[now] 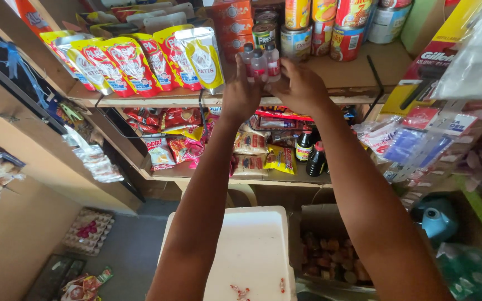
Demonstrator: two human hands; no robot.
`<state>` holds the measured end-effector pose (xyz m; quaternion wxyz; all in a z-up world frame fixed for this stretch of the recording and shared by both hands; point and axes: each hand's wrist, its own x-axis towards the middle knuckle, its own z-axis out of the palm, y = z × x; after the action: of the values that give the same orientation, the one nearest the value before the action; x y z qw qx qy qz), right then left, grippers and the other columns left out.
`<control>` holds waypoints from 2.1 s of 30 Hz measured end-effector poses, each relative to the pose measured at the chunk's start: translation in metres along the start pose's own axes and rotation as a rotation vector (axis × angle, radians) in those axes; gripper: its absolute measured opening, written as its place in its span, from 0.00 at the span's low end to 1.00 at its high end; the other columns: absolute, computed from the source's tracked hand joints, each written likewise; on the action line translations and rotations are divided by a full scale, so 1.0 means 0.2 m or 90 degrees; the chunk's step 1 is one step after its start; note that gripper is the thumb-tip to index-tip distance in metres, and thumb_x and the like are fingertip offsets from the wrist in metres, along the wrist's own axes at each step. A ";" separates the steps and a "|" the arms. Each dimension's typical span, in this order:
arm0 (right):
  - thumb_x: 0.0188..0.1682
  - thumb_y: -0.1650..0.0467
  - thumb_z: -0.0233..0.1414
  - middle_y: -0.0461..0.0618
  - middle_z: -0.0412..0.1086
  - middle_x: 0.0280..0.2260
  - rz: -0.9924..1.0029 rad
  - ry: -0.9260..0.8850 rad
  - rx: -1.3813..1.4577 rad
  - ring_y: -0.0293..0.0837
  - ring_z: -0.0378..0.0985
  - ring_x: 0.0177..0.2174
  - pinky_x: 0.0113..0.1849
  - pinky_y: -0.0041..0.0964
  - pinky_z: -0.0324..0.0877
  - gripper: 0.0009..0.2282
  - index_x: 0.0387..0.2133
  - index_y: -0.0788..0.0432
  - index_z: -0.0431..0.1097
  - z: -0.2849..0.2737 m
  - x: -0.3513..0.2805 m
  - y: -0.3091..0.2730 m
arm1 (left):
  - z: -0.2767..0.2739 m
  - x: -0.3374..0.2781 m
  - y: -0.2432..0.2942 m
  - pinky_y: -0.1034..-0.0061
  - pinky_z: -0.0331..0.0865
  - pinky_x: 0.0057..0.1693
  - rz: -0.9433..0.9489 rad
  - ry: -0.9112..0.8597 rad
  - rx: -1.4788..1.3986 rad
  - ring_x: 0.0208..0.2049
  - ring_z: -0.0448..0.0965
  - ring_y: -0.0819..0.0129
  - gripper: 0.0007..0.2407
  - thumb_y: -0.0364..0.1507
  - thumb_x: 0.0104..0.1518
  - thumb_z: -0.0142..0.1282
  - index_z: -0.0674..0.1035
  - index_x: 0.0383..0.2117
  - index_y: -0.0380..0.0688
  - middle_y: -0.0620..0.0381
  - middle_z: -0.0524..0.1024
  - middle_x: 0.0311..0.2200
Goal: Restock canned goods and small condiment bottles from a box onto the grocery shelves.
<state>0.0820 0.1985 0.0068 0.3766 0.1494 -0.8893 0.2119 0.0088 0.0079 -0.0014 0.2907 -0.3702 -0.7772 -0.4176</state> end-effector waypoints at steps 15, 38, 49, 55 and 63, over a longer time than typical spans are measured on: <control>0.47 0.68 0.60 0.62 0.76 0.40 0.031 0.036 -0.024 0.63 0.77 0.42 0.42 0.56 0.71 0.18 0.50 0.61 0.71 -0.03 0.00 -0.12 | 0.05 -0.04 -0.06 0.56 0.70 0.60 0.021 0.077 -0.033 0.57 0.74 0.35 0.30 0.34 0.65 0.56 0.55 0.67 0.30 0.27 0.70 0.58; 0.46 0.65 0.62 0.58 0.76 0.39 -0.037 0.079 -0.078 0.61 0.76 0.40 0.43 0.57 0.71 0.16 0.45 0.58 0.72 -0.04 0.01 -0.19 | 0.03 -0.04 -0.10 0.55 0.73 0.54 0.071 0.082 -0.073 0.51 0.77 0.34 0.33 0.28 0.57 0.66 0.57 0.64 0.30 0.30 0.74 0.50; 0.45 0.61 0.63 0.61 0.75 0.35 0.080 0.027 -0.053 0.62 0.77 0.38 0.41 0.55 0.71 0.15 0.43 0.52 0.78 -0.06 0.02 -0.20 | 0.03 -0.04 -0.07 0.54 0.69 0.61 0.045 0.092 -0.059 0.57 0.72 0.34 0.34 0.29 0.56 0.65 0.57 0.65 0.28 0.28 0.71 0.55; 0.44 0.64 0.64 0.57 0.77 0.41 0.004 0.056 -0.074 0.62 0.76 0.40 0.42 0.55 0.70 0.20 0.49 0.58 0.74 -0.05 0.02 -0.21 | 0.02 -0.04 -0.04 0.56 0.67 0.65 0.052 0.097 -0.079 0.61 0.70 0.34 0.35 0.32 0.58 0.66 0.57 0.65 0.28 0.28 0.68 0.59; 0.46 0.62 0.65 0.59 0.76 0.44 0.019 0.074 -0.089 0.61 0.77 0.44 0.45 0.54 0.71 0.22 0.51 0.59 0.72 -0.02 0.01 -0.18 | -0.05 -0.22 0.18 0.56 0.63 0.71 0.055 0.145 -0.049 0.68 0.61 0.32 0.38 0.30 0.61 0.63 0.47 0.70 0.26 0.24 0.57 0.67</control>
<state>0.0983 0.1689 0.0205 0.4340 0.0971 -0.8807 0.1629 0.0646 -0.0025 -0.0140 0.3802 -0.3645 -0.7058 -0.4737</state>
